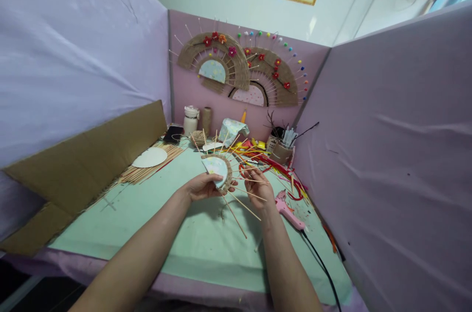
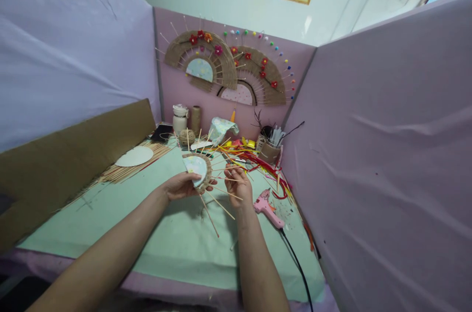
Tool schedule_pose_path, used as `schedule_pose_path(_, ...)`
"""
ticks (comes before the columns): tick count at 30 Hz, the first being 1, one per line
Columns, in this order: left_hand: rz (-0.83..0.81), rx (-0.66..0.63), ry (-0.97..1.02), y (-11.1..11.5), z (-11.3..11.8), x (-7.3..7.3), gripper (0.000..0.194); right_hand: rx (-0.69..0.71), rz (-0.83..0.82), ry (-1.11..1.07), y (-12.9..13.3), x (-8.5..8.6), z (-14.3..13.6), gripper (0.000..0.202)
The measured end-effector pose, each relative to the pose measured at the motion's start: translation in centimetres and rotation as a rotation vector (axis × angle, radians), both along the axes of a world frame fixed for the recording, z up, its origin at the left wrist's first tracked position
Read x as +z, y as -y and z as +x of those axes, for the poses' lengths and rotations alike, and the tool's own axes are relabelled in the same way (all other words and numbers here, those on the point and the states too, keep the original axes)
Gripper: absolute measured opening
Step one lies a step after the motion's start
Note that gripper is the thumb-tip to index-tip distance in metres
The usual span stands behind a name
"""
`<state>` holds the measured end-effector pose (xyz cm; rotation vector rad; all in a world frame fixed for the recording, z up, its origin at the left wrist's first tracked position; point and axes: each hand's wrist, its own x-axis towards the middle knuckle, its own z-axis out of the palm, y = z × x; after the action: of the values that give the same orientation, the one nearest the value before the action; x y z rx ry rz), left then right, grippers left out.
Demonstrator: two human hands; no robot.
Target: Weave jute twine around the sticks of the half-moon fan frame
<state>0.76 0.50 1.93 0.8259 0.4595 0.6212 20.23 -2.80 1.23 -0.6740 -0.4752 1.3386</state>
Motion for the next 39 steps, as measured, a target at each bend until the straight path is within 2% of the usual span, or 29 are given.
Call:
schedule_pose_path(6,-0.007,0.028,-0.035,0.0,-0.1,0.0,0.028,0.000,-0.013,0.004,0.1,0.2,-0.1,0.018)
schedule_pose_path(12,-0.011,0.179,0.000,-1.1,-0.9,0.4,0.023,-0.077,-0.047,0.007,-0.2,-0.1,0.1,0.022)
schedule_pose_path(17,-0.036,0.276,-0.010,-1.8,-1.1,0.4,0.023,-0.084,0.065,-0.023,0.0,0.3,0.3,0.024)
schedule_pose_path(21,-0.057,0.281,-0.033,-2.0,-1.1,0.2,0.023,-0.114,0.137,-0.026,0.2,0.8,0.6,0.025)
schedule_pose_path(25,-0.058,0.233,-0.063,-1.7,-1.1,0.2,0.024,-0.145,0.167,-0.059,0.1,0.8,1.2,0.023)
schedule_pose_path(31,-0.035,0.124,-0.064,-1.2,-1.5,0.3,0.030,-0.115,0.033,-0.123,-0.2,0.4,1.4,0.020)
schedule_pose_path(37,0.048,-0.173,-0.028,-0.4,-1.2,-0.6,0.035,-0.065,0.034,-0.048,-0.2,-0.1,0.6,0.018)
schedule_pose_path(39,0.031,-0.225,-0.005,-0.2,-0.7,-0.9,0.040,-0.057,0.051,-0.041,-0.2,-0.2,0.3,0.018)
